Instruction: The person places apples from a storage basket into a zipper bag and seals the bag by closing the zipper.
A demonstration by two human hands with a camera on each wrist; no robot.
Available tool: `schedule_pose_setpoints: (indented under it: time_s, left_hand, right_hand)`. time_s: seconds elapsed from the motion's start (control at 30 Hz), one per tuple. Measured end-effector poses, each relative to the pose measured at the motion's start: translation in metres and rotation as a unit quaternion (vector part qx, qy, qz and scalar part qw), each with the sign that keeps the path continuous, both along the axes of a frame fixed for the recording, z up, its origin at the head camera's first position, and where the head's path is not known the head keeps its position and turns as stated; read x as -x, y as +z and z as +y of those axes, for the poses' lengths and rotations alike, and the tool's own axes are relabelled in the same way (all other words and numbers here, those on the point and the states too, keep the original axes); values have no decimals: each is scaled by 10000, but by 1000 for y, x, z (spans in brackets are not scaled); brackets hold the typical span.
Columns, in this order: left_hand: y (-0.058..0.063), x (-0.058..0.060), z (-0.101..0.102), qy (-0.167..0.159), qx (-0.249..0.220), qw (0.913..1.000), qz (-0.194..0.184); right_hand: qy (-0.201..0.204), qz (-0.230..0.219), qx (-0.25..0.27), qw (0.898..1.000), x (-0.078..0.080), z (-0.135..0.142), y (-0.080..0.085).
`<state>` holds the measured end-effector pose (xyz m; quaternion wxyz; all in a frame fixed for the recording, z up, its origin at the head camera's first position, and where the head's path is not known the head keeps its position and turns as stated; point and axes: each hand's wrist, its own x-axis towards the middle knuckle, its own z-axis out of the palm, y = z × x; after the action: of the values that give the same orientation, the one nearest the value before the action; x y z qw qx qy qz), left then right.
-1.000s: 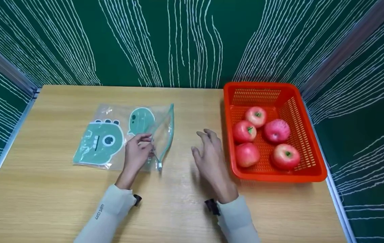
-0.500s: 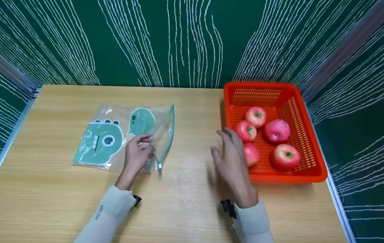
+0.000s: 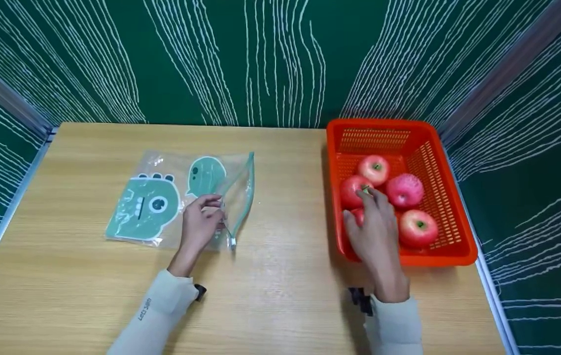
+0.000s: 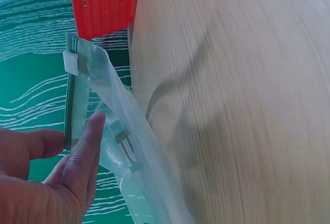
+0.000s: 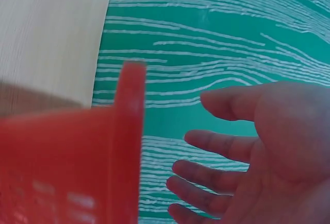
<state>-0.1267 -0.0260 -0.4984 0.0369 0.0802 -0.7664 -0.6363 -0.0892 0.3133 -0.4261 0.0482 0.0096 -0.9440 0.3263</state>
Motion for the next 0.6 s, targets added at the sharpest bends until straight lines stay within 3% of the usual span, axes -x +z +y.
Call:
schedule_pose_setpoints:
  time_s: [0.3,0.6]
  left_hand:
    - [-1,1,0,-20,-43,10000,-15]
    - [-1,-1,-2,-60,-90,9999,-39]
  right_hand:
    - [-144,-620,-710,9954,2,18,-3]
    - [-20,-787,-1356,9876,3,24,-11]
